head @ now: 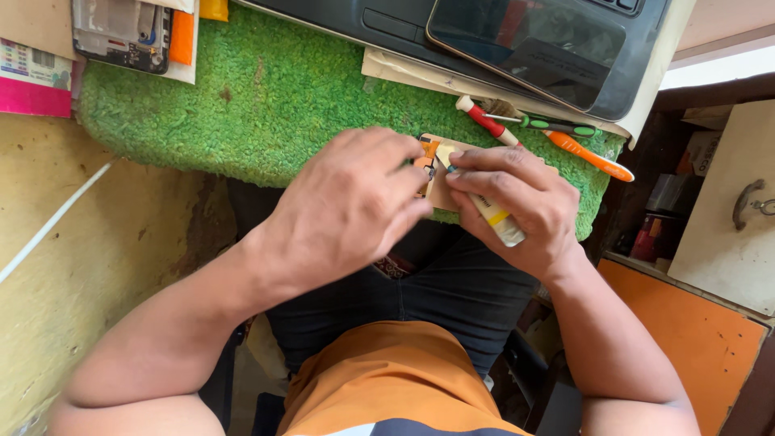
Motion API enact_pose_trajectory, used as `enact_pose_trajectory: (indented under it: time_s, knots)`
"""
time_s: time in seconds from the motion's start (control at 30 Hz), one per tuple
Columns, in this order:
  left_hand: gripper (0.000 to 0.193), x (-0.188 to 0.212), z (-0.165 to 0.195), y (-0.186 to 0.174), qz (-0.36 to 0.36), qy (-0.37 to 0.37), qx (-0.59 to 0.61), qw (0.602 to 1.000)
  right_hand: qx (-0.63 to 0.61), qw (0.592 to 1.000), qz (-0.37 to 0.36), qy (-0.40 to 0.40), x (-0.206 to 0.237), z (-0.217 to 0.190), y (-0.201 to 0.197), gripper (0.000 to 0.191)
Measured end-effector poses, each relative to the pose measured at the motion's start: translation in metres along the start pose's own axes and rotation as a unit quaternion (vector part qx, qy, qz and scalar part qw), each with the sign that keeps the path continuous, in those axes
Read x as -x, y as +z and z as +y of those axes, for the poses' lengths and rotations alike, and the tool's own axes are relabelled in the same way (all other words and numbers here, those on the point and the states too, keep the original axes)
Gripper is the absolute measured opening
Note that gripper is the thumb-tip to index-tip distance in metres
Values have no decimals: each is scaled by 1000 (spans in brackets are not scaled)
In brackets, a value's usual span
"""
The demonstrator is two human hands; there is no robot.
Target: The person unscrews the back cover of a smartphone with a screwdriver, removes the back panel, and then applies adhesive from a tube onto the back cover, spreading it along the edge with a small spreader. The person works at a small repair bench with a laptop and tools on a green mat.
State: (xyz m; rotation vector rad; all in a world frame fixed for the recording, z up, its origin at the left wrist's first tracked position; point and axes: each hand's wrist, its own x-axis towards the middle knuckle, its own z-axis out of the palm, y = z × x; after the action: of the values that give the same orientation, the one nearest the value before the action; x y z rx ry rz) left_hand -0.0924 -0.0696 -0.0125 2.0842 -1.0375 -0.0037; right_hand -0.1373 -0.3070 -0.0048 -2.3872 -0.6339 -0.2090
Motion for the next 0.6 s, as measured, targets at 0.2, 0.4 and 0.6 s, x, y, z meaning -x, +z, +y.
enact_pose_trajectory:
  time_s: [0.2,0.4,0.6]
  knots:
    - [10,-11,-12,16,94,-33,7,995,9,999,-15,-43,-3,1,1,24]
    - [12,-13,-14,23,88,-66,12,994,38,998,-8,-45,0,0,5,25]
    - [21,-8,-12,17,69,-80,35,994,60,996,-17,-60,1,0,6,27]
